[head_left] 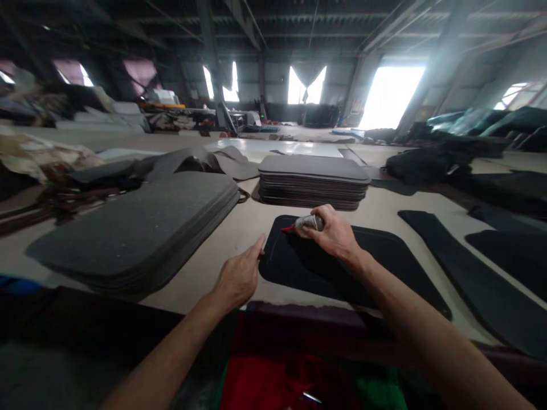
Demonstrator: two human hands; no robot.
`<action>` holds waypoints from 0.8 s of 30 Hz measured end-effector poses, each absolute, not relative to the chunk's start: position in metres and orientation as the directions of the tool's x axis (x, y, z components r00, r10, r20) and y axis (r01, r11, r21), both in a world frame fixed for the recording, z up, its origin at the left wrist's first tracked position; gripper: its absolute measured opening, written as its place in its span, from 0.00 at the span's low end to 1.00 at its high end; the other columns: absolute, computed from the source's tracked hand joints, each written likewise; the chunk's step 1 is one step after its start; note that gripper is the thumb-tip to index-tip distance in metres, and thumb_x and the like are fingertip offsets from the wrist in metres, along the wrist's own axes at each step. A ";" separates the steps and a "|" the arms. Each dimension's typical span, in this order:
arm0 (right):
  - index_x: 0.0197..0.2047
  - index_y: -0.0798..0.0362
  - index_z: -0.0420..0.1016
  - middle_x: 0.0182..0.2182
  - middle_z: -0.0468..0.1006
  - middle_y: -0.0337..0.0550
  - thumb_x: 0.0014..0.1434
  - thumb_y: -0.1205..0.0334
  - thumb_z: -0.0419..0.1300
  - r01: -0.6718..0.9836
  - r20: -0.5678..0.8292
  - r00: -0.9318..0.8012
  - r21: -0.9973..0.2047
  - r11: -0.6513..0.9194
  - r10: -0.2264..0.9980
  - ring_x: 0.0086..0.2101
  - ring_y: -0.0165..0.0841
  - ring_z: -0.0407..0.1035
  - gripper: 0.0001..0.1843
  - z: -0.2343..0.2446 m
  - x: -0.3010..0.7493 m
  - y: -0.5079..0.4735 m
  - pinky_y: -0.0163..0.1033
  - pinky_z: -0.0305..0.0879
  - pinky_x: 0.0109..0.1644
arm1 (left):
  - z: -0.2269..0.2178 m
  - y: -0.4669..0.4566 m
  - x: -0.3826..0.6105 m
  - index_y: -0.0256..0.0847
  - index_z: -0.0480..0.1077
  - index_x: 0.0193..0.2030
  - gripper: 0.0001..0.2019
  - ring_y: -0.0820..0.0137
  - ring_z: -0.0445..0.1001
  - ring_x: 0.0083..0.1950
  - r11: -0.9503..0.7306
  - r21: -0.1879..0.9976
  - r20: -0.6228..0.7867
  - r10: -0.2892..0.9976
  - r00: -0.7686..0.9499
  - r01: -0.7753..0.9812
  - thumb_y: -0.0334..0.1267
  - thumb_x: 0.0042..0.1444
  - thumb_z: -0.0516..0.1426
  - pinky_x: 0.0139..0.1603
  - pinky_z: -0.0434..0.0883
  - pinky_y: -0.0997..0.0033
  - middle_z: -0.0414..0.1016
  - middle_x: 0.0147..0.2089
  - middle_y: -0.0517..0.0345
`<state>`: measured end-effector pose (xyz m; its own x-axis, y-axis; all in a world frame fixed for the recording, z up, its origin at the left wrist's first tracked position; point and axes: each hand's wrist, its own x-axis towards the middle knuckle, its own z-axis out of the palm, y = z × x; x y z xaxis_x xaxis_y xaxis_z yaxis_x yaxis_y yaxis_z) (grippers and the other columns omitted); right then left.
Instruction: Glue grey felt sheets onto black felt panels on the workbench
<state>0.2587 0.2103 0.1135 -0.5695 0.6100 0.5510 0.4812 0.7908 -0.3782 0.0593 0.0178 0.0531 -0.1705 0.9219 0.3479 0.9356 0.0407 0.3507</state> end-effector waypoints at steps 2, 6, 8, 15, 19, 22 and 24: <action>0.42 0.48 0.72 0.41 0.72 0.41 0.56 0.52 0.67 0.488 0.547 -0.550 -0.402 0.775 0.631 0.39 0.37 0.68 0.15 0.111 0.256 0.218 0.40 0.60 0.38 | 0.051 0.018 0.058 0.40 0.48 0.74 0.30 0.63 0.77 0.56 0.014 0.350 0.376 0.914 -0.154 0.937 0.29 0.66 0.46 0.59 0.74 0.61 0.77 0.57 0.51; 0.41 0.48 0.74 0.39 0.73 0.40 0.46 0.53 0.72 0.358 0.480 -0.414 -0.696 0.623 0.773 0.39 0.39 0.67 0.19 0.104 0.253 0.230 0.42 0.61 0.42 | 0.049 0.018 0.056 0.39 0.49 0.73 0.29 0.64 0.77 0.56 -0.021 0.330 0.414 0.902 -0.125 0.944 0.29 0.66 0.47 0.60 0.74 0.62 0.77 0.57 0.50; 0.41 0.48 0.75 0.35 0.74 0.39 0.40 0.54 0.74 0.181 0.350 -0.286 -0.895 0.409 0.892 0.37 0.39 0.66 0.24 0.100 0.255 0.236 0.43 0.63 0.43 | 0.049 0.018 0.056 0.40 0.50 0.73 0.29 0.65 0.77 0.56 -0.037 0.323 0.427 0.897 -0.111 0.946 0.29 0.66 0.47 0.61 0.74 0.62 0.77 0.57 0.50; 0.40 0.49 0.67 0.30 0.76 0.44 0.55 0.38 0.56 -0.232 0.029 -0.176 -0.973 -0.013 0.984 0.31 0.41 0.73 0.22 0.095 0.284 0.271 0.45 0.71 0.32 | 0.049 0.018 0.053 0.39 0.53 0.72 0.26 0.63 0.79 0.53 -0.027 0.297 0.444 0.889 -0.113 0.954 0.33 0.67 0.45 0.58 0.75 0.62 0.78 0.56 0.50; 0.39 0.48 0.66 0.27 0.76 0.43 0.55 0.35 0.54 -0.337 -0.048 -0.151 -0.936 -0.097 0.987 0.28 0.39 0.74 0.24 0.095 0.316 0.286 0.41 0.69 0.27 | 0.044 0.020 0.045 0.40 0.54 0.72 0.26 0.61 0.80 0.52 0.019 0.292 0.441 0.885 -0.152 0.956 0.40 0.68 0.44 0.55 0.77 0.62 0.80 0.54 0.52; 0.38 0.48 0.66 0.25 0.75 0.40 0.55 0.38 0.57 -0.380 -0.083 -0.102 -0.918 -0.116 0.991 0.23 0.37 0.70 0.22 0.095 0.340 0.295 0.37 0.62 0.21 | 0.038 0.022 0.037 0.44 0.54 0.72 0.27 0.61 0.81 0.51 0.042 0.283 0.433 0.886 -0.167 0.958 0.45 0.68 0.44 0.51 0.78 0.62 0.80 0.54 0.55; 0.38 0.48 0.66 0.24 0.74 0.38 0.55 0.40 0.58 -0.415 -0.098 -0.077 -0.901 -0.122 0.992 0.22 0.35 0.68 0.20 0.097 0.355 0.302 0.37 0.59 0.20 | 0.035 0.022 0.034 0.49 0.53 0.72 0.27 0.61 0.82 0.49 0.059 0.283 0.424 0.887 -0.180 0.957 0.46 0.68 0.43 0.49 0.79 0.62 0.81 0.53 0.59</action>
